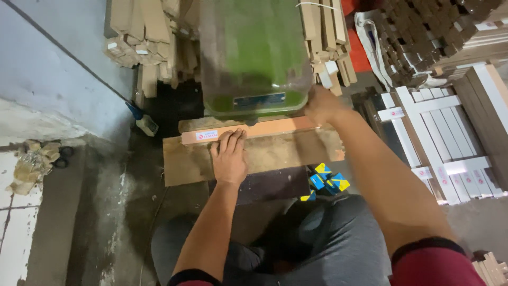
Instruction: The person is picking up wooden slats, positioning them under a pneumatic fastening machine to process them, and then stacking the finished pieces.
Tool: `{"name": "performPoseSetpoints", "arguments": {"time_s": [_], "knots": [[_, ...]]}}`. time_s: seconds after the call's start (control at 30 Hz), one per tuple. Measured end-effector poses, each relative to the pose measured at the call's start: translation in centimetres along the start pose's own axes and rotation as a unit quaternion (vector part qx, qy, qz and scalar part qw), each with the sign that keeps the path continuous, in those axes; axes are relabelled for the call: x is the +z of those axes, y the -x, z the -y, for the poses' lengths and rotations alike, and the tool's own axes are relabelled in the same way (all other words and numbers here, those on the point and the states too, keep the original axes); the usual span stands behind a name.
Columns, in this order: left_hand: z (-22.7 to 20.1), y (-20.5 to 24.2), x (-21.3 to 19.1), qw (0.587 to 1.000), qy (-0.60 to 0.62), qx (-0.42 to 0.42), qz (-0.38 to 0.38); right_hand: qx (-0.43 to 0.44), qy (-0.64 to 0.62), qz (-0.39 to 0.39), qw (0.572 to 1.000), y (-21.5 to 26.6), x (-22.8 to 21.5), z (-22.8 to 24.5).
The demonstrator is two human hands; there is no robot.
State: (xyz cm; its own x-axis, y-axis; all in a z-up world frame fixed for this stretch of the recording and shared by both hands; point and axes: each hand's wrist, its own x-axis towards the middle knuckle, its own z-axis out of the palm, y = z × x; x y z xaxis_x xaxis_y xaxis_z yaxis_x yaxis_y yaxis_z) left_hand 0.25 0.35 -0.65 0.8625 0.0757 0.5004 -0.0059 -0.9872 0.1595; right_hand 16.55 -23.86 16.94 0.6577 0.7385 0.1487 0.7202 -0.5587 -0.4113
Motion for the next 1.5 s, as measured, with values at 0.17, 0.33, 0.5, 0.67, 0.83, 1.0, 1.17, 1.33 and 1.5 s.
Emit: {"name": "performPoseSetpoints", "arguments": {"time_s": [0.17,0.33,0.5,0.67,0.83,1.0,1.17,1.33,1.5], "knots": [[-0.5,-0.2,-0.9,0.999,0.013,-0.029,0.0,0.172,-0.155,0.014,0.973,3.9,2.6,-3.4],[-0.5,-0.5,-1.9,0.998,0.041,-0.048,-0.009,0.361,-0.164,-0.079,0.915,7.2,8.5,-10.0],[0.9,-0.9,-5.7,0.975,0.073,-0.198,-0.077,0.417,-0.273,-0.127,0.858,7.8,9.6,-7.3],[8.1,0.3,-3.9,0.892,0.042,-0.434,-0.119,0.452,-0.246,-0.142,0.845,7.7,11.4,-7.8],[9.0,1.0,-3.6,0.868,0.15,-0.465,-0.084,0.432,-0.322,-0.217,0.814,8.4,12.5,-8.6],[5.9,0.4,-3.3,0.853,0.214,-0.472,-0.057,0.421,-0.333,-0.272,0.798,10.3,11.2,-10.9],[3.1,-0.6,-1.4,0.845,0.229,-0.481,-0.039,0.428,-0.336,-0.258,0.798,11.6,8.3,-9.6],[3.7,-0.6,1.2,0.854,0.205,-0.477,-0.039,0.427,-0.347,-0.288,0.784,12.2,10.3,-12.9],[4.1,-0.9,1.1,0.834,0.227,-0.501,-0.033,0.432,-0.33,-0.275,0.793,11.5,9.9,-11.2]]}}
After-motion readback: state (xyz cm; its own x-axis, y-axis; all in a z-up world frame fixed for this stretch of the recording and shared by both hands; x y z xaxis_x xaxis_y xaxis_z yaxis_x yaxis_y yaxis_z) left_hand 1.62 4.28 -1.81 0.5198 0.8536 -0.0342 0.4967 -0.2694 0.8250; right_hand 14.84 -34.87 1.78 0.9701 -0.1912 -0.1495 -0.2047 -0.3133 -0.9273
